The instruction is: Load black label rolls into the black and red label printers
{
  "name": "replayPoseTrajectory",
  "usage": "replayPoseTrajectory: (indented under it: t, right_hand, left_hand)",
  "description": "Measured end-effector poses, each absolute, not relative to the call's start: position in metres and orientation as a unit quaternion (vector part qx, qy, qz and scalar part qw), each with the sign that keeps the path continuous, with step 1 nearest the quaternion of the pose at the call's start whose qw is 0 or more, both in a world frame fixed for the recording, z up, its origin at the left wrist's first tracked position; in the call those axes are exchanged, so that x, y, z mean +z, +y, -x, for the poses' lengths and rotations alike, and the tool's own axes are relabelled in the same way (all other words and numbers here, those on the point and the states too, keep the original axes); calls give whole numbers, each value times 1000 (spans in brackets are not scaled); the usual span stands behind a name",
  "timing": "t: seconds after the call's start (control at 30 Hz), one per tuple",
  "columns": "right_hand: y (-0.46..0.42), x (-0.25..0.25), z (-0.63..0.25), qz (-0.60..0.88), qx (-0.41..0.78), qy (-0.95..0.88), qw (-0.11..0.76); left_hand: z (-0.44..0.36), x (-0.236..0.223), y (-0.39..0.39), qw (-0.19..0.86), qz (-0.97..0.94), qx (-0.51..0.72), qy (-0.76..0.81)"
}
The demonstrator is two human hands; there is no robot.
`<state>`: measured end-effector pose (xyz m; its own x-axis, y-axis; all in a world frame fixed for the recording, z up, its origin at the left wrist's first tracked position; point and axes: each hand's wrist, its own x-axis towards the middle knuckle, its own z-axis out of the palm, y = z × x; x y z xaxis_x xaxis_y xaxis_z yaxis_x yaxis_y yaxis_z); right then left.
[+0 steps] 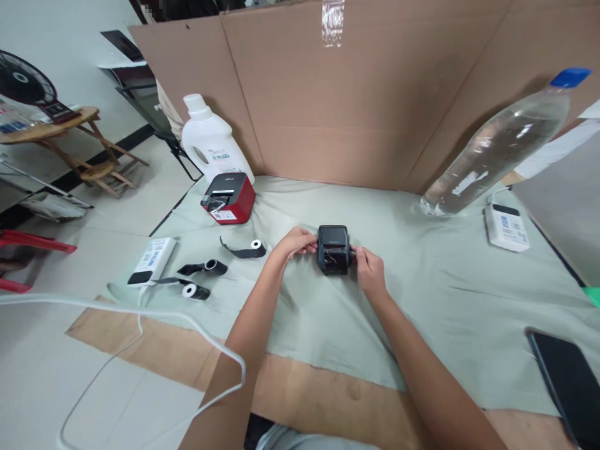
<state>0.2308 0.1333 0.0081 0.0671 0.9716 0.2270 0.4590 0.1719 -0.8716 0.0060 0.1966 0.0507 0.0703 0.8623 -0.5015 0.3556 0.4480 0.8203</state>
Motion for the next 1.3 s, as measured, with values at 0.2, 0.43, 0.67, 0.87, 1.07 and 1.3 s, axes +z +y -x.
replayPoseTrajectory:
  t: [0.2,0.43,0.67,0.87,1.07,1.3]
  right_hand:
    - [134,7,-231,573,286,-619,454]
    - [133,6,-232,572,284,-625,450]
    - [133,3,-232,563,283,-635,447]
    - [134,2,-233,555,296,-630,456]
    - [134,4,-233,554,293,-630,458]
    - [135,4,-232,560,291,-625,459]
  left_hand:
    - [-11,52,195,546,-462,245,655]
    - [-12,51,194,549,-462,243,653]
    - [-5,50,195,565,-469,236,636]
    - [4,49,199,553,-509,258,606]
    - [9,41,201,413,-639,316,567]
    - [15,42,191,223,-761,263,550]
